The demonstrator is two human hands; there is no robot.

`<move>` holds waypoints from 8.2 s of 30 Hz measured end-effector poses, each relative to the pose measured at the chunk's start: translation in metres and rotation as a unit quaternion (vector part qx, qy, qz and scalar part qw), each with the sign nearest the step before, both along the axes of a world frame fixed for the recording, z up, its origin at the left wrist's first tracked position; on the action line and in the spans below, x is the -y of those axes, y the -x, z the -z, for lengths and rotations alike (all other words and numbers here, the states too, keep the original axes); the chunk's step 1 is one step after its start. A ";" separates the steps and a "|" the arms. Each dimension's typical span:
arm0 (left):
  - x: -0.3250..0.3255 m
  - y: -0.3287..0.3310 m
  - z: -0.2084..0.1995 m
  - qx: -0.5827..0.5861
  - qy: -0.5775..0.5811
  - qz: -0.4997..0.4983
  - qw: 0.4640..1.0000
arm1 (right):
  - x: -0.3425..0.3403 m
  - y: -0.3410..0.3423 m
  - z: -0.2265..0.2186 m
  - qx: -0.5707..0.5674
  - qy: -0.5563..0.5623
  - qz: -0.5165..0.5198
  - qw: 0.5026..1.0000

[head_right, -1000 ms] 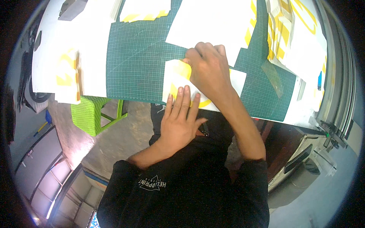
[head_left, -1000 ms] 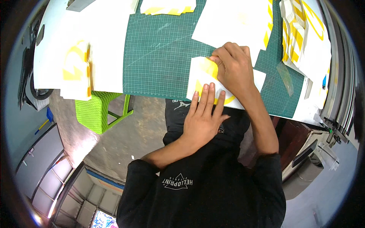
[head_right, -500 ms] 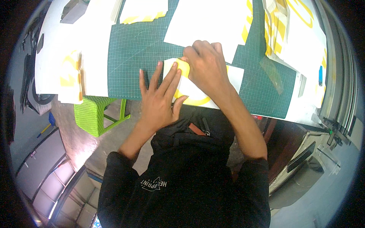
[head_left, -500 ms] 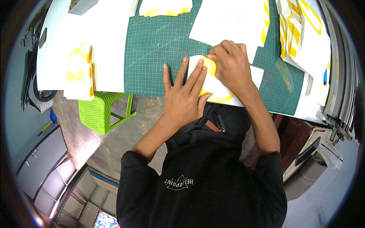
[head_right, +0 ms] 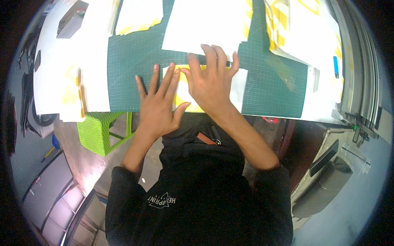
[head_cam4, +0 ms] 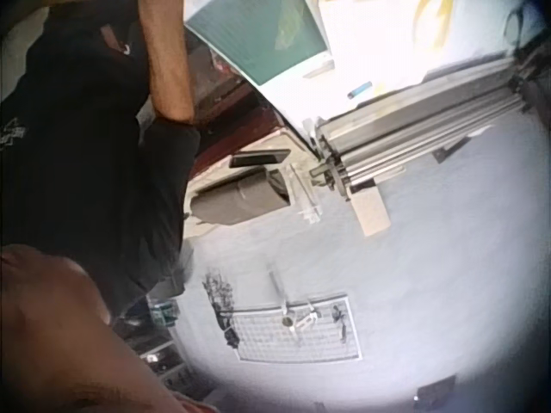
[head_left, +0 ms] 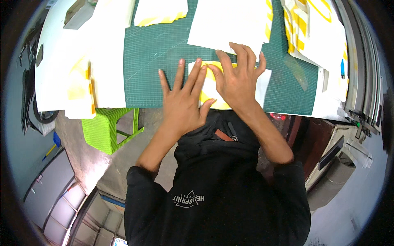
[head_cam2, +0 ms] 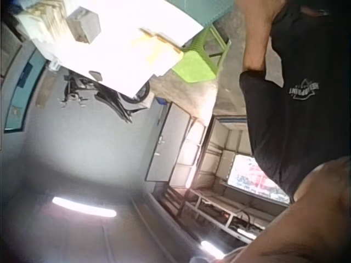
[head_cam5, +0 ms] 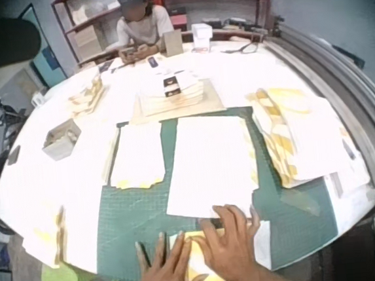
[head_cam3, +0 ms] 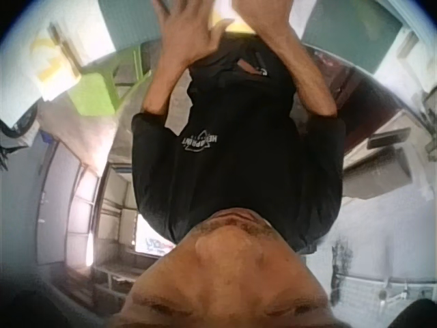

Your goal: The person repeatedly picks up white sheets of paper with yellow graphics, folds them in half, and smooths the crease with their hands. They place the folded sheets into a growing stack on the green cutting mat.

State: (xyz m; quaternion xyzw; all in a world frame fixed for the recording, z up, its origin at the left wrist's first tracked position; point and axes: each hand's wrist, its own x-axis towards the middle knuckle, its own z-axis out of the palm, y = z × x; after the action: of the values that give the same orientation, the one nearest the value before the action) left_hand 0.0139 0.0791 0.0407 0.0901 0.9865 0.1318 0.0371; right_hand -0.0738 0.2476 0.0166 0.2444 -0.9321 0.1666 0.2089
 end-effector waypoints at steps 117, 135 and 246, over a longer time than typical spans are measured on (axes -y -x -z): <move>0.009 0.014 0.019 -0.179 -0.137 -0.119 0.967 | -0.040 -0.005 -0.009 0.112 0.091 0.222 0.964; 0.008 0.013 0.018 -0.198 -0.129 -0.118 0.965 | -0.033 -0.004 -0.008 0.130 0.100 0.246 0.955; 0.002 0.012 -0.051 -0.296 -0.301 0.038 0.906 | -0.114 -0.034 -0.085 0.093 0.145 -0.118 0.978</move>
State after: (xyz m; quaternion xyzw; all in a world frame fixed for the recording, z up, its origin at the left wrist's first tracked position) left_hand 0.0017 0.0768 0.0917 0.1688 0.8616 0.3881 -0.2802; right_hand -0.0398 0.3617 0.1017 0.3031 -0.8781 0.3454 0.1337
